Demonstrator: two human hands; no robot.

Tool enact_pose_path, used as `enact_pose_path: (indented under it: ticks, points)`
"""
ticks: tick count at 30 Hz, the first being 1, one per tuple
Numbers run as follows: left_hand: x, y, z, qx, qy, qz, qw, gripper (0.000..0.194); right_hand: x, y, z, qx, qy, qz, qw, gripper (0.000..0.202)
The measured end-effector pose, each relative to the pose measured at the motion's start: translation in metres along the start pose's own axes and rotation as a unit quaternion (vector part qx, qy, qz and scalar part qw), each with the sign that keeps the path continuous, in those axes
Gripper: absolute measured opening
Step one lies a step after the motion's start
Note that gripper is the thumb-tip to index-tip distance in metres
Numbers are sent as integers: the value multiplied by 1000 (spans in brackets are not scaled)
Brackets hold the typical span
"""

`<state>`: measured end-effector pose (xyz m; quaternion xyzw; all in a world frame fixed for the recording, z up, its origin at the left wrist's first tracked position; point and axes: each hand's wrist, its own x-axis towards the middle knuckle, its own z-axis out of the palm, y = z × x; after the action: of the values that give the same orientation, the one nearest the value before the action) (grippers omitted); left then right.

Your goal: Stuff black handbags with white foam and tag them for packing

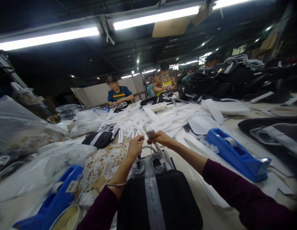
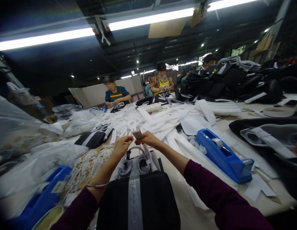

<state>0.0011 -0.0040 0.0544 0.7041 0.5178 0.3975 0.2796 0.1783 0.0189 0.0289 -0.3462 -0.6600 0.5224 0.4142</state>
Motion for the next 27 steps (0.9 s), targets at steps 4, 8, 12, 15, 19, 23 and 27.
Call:
enact_pose_path:
  ticks: [4,8,12,15,19,23,27]
  points:
    - [6,-21,20,-46,-111,-4,993,19,-5,4,0,47,23,5,999,39]
    - [10,-37,30,-83,-141,-14,986,30,-5,6,0,78,55,12,995,43]
    - [16,-49,34,-109,-157,-39,981,28,-2,9,-3,99,94,26,990,41]
    - [18,-52,35,-135,-163,-54,976,34,-1,11,-4,115,117,37,986,39]
    - [15,-49,39,-146,-149,-60,976,41,-3,9,-2,124,136,43,982,39]
    - [12,-47,42,-112,-129,-49,984,34,-1,6,1,125,145,35,981,43]
    - [9,-45,39,-73,-116,-45,990,27,0,7,1,125,165,31,978,45]
